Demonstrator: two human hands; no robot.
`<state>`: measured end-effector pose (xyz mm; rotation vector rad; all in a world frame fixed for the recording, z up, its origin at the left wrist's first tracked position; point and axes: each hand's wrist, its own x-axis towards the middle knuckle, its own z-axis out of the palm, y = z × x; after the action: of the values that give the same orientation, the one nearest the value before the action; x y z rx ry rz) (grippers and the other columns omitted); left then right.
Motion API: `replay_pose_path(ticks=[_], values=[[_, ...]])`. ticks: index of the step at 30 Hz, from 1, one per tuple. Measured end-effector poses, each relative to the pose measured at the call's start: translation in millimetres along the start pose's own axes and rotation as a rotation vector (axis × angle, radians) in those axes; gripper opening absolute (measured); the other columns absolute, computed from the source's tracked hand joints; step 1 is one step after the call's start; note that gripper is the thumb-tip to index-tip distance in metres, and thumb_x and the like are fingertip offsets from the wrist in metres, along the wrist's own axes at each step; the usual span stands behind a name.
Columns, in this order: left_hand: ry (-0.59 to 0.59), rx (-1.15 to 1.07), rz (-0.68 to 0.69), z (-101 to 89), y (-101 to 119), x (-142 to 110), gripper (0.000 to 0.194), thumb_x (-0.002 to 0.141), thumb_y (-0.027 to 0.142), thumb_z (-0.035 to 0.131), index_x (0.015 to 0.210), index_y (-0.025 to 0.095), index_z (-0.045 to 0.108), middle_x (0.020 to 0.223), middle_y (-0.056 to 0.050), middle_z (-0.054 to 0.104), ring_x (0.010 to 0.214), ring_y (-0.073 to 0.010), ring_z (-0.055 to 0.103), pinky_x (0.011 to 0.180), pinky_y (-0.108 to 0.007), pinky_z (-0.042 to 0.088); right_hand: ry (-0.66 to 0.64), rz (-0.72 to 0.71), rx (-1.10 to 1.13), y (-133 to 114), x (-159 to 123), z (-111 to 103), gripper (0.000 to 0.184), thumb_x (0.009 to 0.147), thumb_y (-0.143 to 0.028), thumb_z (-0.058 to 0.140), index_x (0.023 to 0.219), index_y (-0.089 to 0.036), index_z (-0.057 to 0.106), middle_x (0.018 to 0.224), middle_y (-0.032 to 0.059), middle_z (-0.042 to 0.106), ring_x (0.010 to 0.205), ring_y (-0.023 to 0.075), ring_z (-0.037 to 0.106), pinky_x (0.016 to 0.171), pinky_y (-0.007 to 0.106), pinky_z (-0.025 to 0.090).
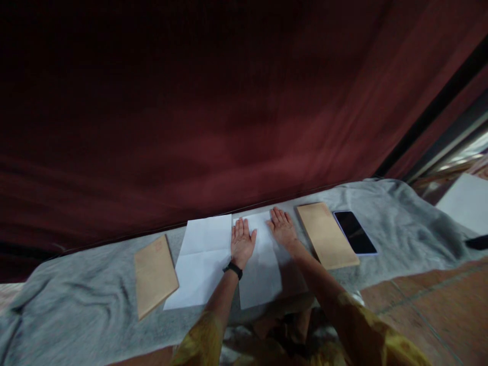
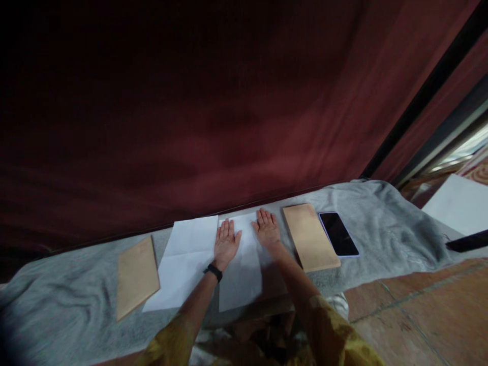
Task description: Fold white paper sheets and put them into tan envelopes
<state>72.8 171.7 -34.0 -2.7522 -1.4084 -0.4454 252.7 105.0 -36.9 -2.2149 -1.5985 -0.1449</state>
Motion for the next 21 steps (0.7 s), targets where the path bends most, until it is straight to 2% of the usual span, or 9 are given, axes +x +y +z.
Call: replay_pose_path(ticks=[4, 8, 12, 15, 17, 21], values=[[0.009, 0.002, -0.009, 0.2, 0.7, -0.4, 0.065, 0.103, 0.047, 0.031, 0.156, 0.009, 0.032, 0.160, -0.017, 0.035, 0.151, -0.0273, 0.029, 0.123, -0.049, 0.028, 0.055, 0.073, 0.002, 5.4, -5.1, -6.8, 0.056, 0.105, -0.036, 0.030, 0.150, -0.004, 0.041, 0.153, 0.0217, 0.045, 0.143, 0.0305, 0.042, 0.117, 0.053, 0.028], [0.000, 0.006, -0.010, -0.5, 1.6, -0.3, 0.066, 0.103, 0.048, 0.031, 0.156, 0.009, 0.033, 0.160, -0.018, 0.035, 0.151, -0.0278, 0.029, 0.123, -0.049, 0.028, 0.134, 0.115, 0.029, -13.7, -27.3, -13.5, 0.057, 0.104, -0.032, 0.030, 0.152, -0.003, 0.038, 0.153, 0.0236, 0.044, 0.142, 0.0323, 0.043, 0.117, 0.055, 0.029], [-0.012, 0.015, -0.007, -2.3, 1.7, 0.5, 0.065, 0.103, 0.047, 0.029, 0.155, 0.008, 0.033, 0.161, -0.018, 0.034, 0.151, -0.0275, 0.028, 0.123, -0.048, 0.027, 0.066, -0.077, 0.050, -54.2, -60.9, -15.6, 0.053, 0.105, -0.034, 0.034, 0.152, -0.012, 0.042, 0.157, 0.0137, 0.042, 0.144, 0.0280, 0.041, 0.120, 0.047, 0.027], [-0.028, 0.018, 0.002, -4.2, 1.4, 1.0, 0.065, 0.104, 0.047, 0.028, 0.155, 0.007, 0.033, 0.161, -0.018, 0.034, 0.152, -0.0274, 0.027, 0.123, -0.047, 0.027, 0.017, -0.111, 0.065, -72.0, -80.5, -13.5, 0.050, 0.104, -0.035, 0.039, 0.150, -0.017, 0.045, 0.154, 0.0105, 0.048, 0.142, 0.0245, 0.044, 0.121, 0.044, 0.027], [-0.021, 0.022, 0.005, -4.9, 1.7, 0.7, 0.067, 0.104, 0.048, 0.027, 0.154, 0.006, 0.034, 0.160, -0.020, 0.035, 0.151, -0.0282, 0.028, 0.123, -0.048, 0.027, 0.003, -0.088, 0.062, -69.4, -89.2, -13.3, 0.049, 0.103, -0.035, 0.042, 0.148, -0.016, 0.048, 0.153, 0.0113, 0.049, 0.141, 0.0246, 0.045, 0.120, 0.045, 0.028], [0.006, 0.014, 0.004, -4.0, 3.3, -1.6, 0.067, 0.104, 0.050, 0.027, 0.154, 0.006, 0.034, 0.159, -0.019, 0.037, 0.151, -0.0281, 0.029, 0.123, -0.048, 0.027, 0.022, -0.022, 0.029, -42.9, -102.6, -21.0, 0.053, 0.104, -0.036, 0.041, 0.151, -0.011, 0.043, 0.155, 0.0153, 0.045, 0.144, 0.0278, 0.042, 0.119, 0.048, 0.029]])
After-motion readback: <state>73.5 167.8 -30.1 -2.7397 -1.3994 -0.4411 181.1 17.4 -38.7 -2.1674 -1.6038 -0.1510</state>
